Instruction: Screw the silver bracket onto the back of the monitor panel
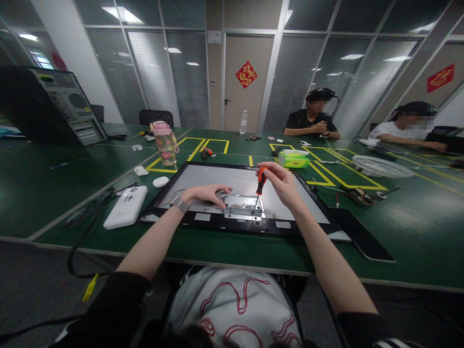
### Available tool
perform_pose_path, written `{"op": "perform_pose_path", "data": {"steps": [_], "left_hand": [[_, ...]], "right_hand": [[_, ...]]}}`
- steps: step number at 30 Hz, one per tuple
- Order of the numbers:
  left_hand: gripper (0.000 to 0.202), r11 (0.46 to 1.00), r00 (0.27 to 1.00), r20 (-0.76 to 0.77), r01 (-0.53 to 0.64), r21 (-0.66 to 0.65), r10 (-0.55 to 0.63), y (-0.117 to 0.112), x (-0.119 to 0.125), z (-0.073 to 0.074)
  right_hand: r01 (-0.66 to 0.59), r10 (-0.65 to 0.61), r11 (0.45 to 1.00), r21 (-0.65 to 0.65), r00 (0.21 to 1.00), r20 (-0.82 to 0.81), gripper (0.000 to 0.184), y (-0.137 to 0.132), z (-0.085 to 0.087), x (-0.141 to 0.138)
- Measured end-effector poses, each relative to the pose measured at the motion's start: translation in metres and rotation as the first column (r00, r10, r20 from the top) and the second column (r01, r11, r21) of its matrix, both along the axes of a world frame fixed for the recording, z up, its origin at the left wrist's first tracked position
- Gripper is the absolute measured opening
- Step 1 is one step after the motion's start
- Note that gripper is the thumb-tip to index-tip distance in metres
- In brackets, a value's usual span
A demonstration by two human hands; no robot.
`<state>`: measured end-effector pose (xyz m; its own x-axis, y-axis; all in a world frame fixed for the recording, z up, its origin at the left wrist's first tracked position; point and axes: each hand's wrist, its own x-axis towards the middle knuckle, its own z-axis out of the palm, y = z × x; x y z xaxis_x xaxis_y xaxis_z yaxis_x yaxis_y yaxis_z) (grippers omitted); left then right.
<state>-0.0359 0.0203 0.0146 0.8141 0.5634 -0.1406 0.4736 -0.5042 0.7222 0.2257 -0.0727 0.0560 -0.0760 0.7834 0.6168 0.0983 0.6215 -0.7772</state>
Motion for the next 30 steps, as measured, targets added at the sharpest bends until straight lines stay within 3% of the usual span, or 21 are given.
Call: {"op": "perform_pose_path", "data": {"steps": [12, 18, 26, 30], "left_hand": [[0.065, 1.000, 0.999, 0.019, 0.028, 0.007, -0.028, 0.0050, -0.0022, -0.0052], [0.068, 1.000, 1.000, 0.002, 0.018, -0.001, -0.018, 0.0005, -0.0005, 0.0004], [0.066, 1.000, 1.000, 0.020, 0.022, -0.010, -0.022, 0.0018, -0.0006, -0.0020], [0.065, 1.000, 0.999, 0.025, 0.021, -0.008, -0.021, 0.0031, -0.0009, -0.0041]], "right_hand": [[-0.007, 0.006, 1.000, 0.008, 0.999, 0.040, 0.024, -0.0044, 0.0027, -0.0010], [-0.101, 0.101, 0.994, -0.033, 0.995, 0.008, 0.030, -0.0014, -0.0003, -0.0005], [0.068, -0.074, 0.995, 0.079, 0.994, 0.077, 0.018, -0.0054, 0.0042, -0.0034], [0.019, -0.023, 0.999, 0.041, 0.995, 0.098, 0.027, -0.0062, 0.0045, -0.0042]]}}
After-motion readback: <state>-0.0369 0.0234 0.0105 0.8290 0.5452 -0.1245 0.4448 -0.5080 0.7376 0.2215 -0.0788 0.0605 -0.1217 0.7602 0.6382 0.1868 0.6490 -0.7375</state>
